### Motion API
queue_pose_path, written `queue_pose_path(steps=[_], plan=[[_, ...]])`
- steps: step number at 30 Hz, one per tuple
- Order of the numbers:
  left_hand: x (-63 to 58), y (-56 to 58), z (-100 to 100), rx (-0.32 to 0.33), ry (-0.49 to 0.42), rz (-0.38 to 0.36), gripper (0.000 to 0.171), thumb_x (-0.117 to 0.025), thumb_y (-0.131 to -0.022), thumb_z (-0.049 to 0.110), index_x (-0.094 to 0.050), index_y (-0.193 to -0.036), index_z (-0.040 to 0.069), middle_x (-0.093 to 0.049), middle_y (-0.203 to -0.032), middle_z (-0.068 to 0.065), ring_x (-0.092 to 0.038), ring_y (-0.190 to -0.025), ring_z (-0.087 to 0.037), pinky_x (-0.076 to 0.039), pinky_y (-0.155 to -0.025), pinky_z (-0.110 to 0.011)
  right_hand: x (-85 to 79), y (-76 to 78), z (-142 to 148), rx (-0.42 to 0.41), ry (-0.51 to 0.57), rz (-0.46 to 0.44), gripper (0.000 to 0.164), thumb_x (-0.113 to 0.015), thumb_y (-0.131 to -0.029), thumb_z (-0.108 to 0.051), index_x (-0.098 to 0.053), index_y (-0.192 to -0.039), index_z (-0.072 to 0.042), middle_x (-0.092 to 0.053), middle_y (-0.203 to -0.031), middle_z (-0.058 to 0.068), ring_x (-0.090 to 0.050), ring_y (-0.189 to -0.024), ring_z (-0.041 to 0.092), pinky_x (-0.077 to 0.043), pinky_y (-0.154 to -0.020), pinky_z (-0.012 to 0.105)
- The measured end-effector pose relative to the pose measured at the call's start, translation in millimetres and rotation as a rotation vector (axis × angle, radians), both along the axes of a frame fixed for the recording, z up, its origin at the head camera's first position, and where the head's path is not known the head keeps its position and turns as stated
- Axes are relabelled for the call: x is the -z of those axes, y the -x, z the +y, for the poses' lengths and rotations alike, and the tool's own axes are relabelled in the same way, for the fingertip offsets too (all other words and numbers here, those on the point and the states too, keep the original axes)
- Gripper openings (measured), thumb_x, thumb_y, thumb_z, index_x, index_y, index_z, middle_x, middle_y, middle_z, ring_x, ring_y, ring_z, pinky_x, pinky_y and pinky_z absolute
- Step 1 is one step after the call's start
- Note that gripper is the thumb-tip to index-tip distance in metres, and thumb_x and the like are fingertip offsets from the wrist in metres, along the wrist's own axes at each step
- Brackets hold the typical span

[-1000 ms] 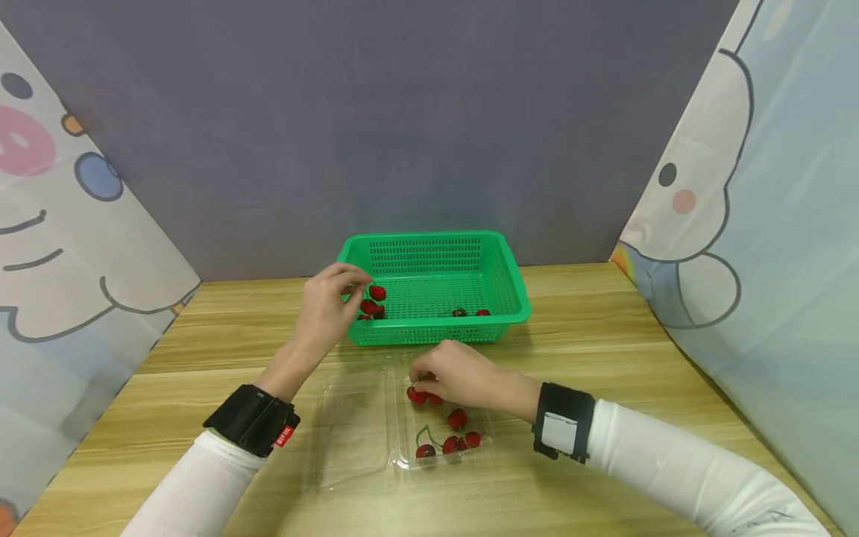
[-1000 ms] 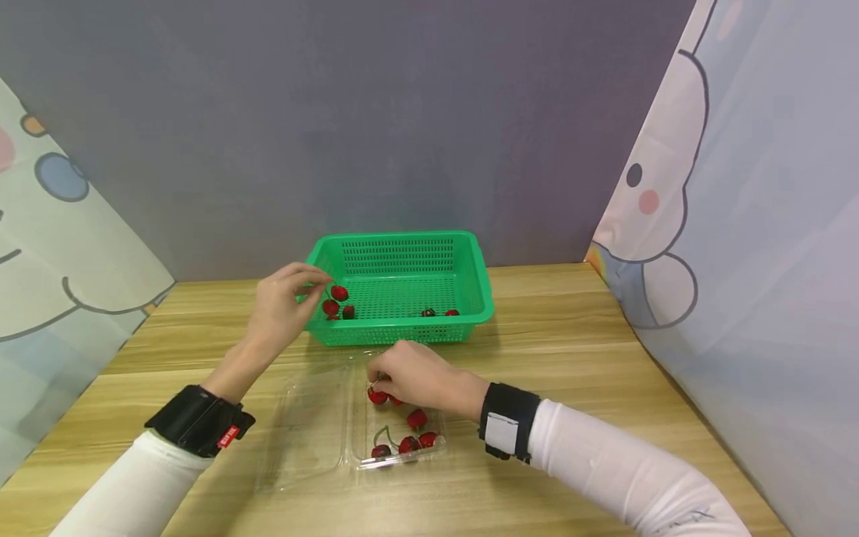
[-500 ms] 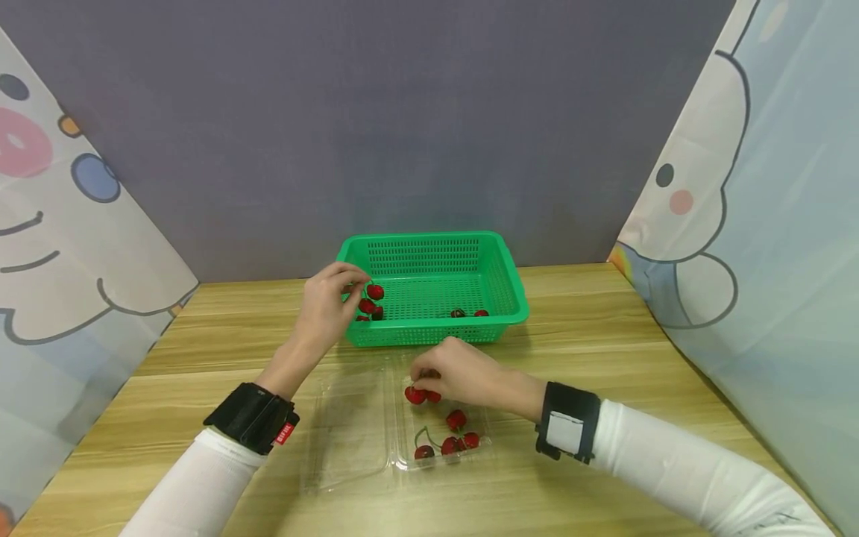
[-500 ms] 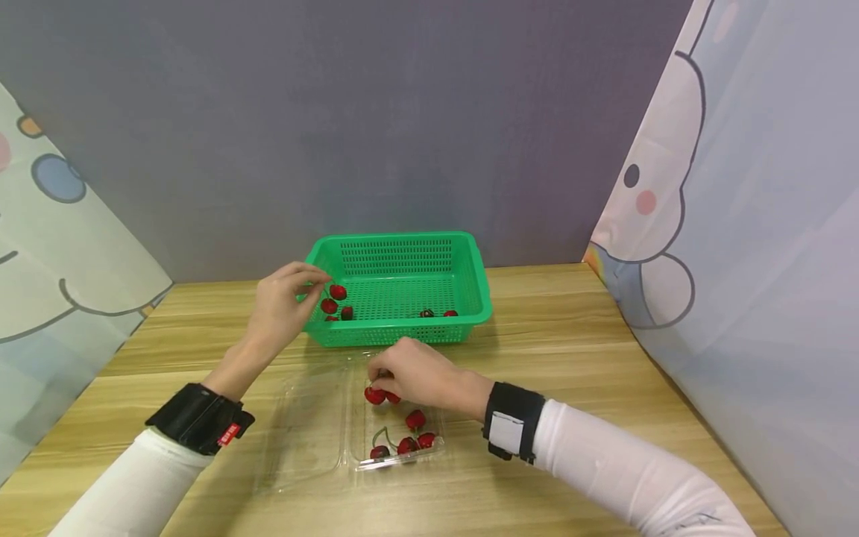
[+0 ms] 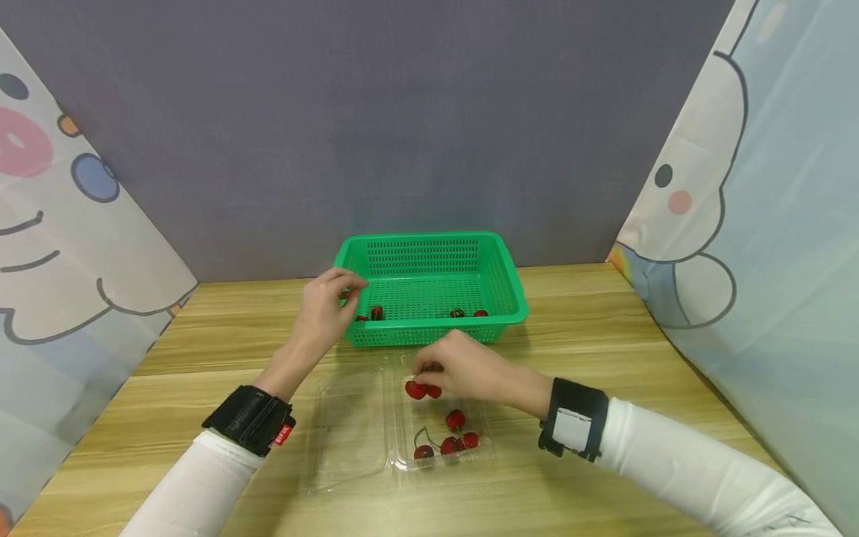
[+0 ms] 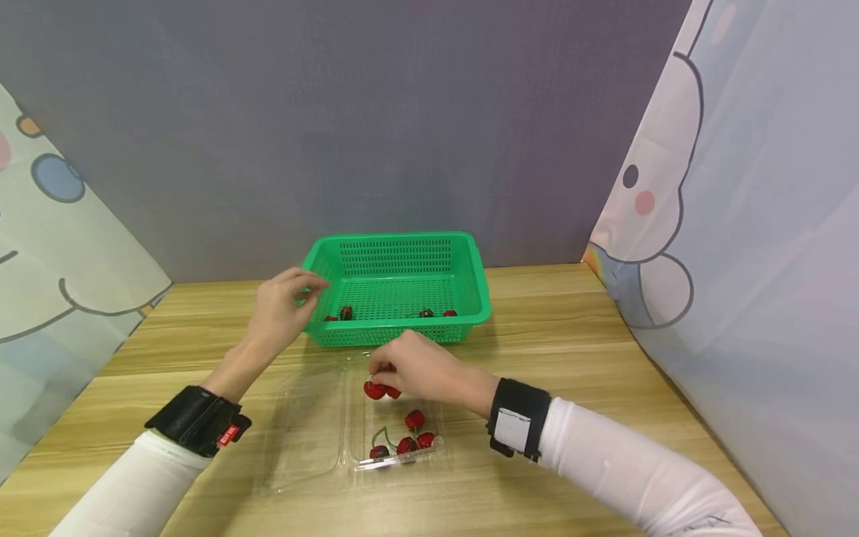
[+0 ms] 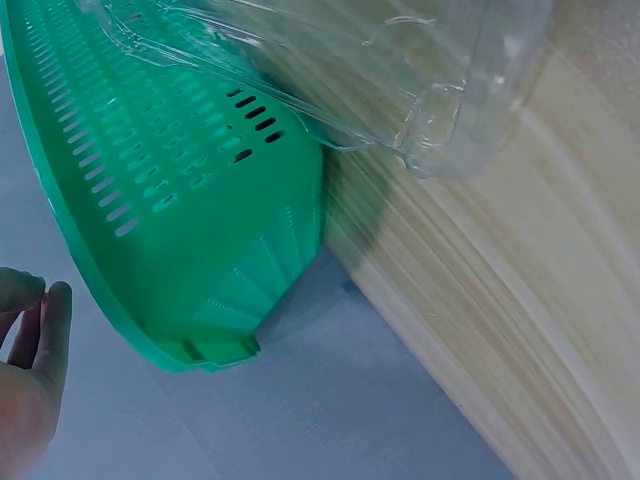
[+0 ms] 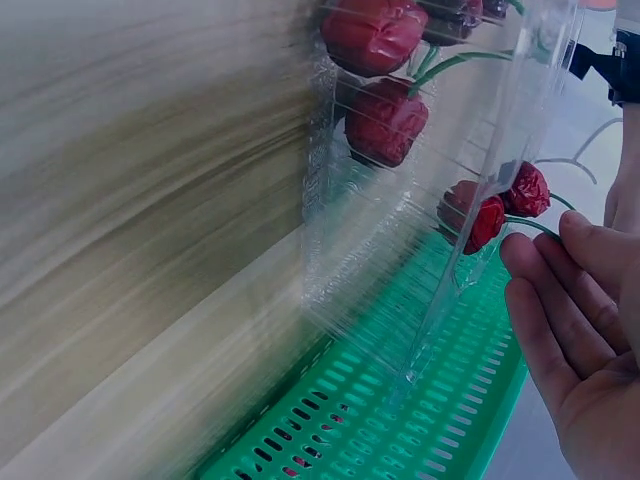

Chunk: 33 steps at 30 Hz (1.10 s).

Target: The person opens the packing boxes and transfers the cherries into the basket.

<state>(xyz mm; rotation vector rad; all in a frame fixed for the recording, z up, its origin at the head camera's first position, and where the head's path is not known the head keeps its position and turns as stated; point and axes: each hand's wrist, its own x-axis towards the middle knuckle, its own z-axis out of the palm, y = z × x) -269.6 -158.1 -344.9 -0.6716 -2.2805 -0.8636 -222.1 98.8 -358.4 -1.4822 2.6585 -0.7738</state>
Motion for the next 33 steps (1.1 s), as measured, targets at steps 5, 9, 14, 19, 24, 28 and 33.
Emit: queue_pose_path(steps=[5,9,14,19,24,28,33], plan=[[3.2,-1.1,-0.6,-0.003,0.006,-0.023,0.019,-0.066,-0.089,-0.017,-0.075,-0.099,-0.005,-0.069,-0.103,-0.016,-0.068,-0.089,-0.028,-0.061,-0.075,-0.039,-1.9,-0.7,0.8,0.012,0.007,-0.003,0.004,-0.077,-0.094,-0.013,-0.080,-0.095,-0.012,-0.073,-0.085,-0.008,-0.058,-0.067,-0.007,-0.051,-0.064,0.015],[5.5,-2.1,-0.6,0.001,0.013,-0.028,0.019,-0.065,-0.089,-0.017,-0.075,-0.099,-0.004,-0.068,-0.102,-0.016,-0.067,-0.087,-0.028,-0.061,-0.073,-0.040,-2.1,-0.4,1.9,0.011,0.011,0.004,0.005,-0.077,-0.094,-0.013,-0.081,-0.097,-0.012,-0.075,-0.087,-0.007,-0.060,-0.070,-0.007,-0.052,-0.066,0.015],[6.9,-2.1,-1.4,0.004,0.003,-0.012,0.018,-0.066,-0.089,-0.016,-0.075,-0.098,-0.004,-0.068,-0.100,-0.016,-0.067,-0.084,-0.028,-0.060,-0.071,-0.040,-3.3,0.6,4.4,0.005,0.027,0.004,0.006,-0.077,-0.094,-0.011,-0.081,-0.098,-0.010,-0.076,-0.088,-0.005,-0.063,-0.072,-0.006,-0.053,-0.067,0.016],[9.7,-2.1,-3.5,0.013,-0.009,-0.002,0.013,-0.066,-0.093,-0.009,-0.074,-0.102,-0.003,-0.068,-0.095,-0.012,-0.065,-0.081,-0.023,-0.059,-0.069,-0.037,-5.9,1.5,6.8,0.016,0.026,0.008,0.008,-0.076,-0.094,-0.012,-0.081,-0.100,-0.009,-0.077,-0.091,-0.003,-0.065,-0.075,-0.004,-0.053,-0.069,0.017],[11.8,-3.4,-5.3,0.038,-0.028,0.006,0.009,-0.066,-0.097,-0.003,-0.073,-0.103,-0.002,-0.067,-0.089,-0.009,-0.064,-0.077,-0.020,-0.058,-0.066,-0.041,-9.0,3.5,7.8,0.016,0.035,0.035,0.007,-0.077,-0.094,-0.011,-0.081,-0.098,-0.008,-0.077,-0.090,-0.001,-0.064,-0.073,-0.003,-0.053,-0.066,0.016],[12.6,-5.0,-5.4,0.050,-0.018,0.006,0.008,-0.066,-0.097,-0.001,-0.072,-0.102,-0.002,-0.067,-0.089,-0.009,-0.064,-0.077,-0.020,-0.058,-0.065,-0.042,-14.7,5.3,8.8,0.012,0.064,0.053,0.006,-0.076,-0.094,-0.010,-0.081,-0.097,-0.008,-0.076,-0.089,-0.001,-0.064,-0.070,-0.003,-0.052,-0.064,0.016],[14.8,-5.9,-4.4,0.065,0.010,0.017,0.008,-0.066,-0.098,-0.001,-0.072,-0.103,-0.002,-0.067,-0.089,-0.009,-0.064,-0.077,-0.019,-0.058,-0.064,-0.042,-23.6,7.2,10.5,0.010,0.087,0.068,0.006,-0.076,-0.095,-0.009,-0.081,-0.097,-0.008,-0.076,-0.087,-0.001,-0.067,-0.066,0.004,-0.052,-0.062,0.017]])
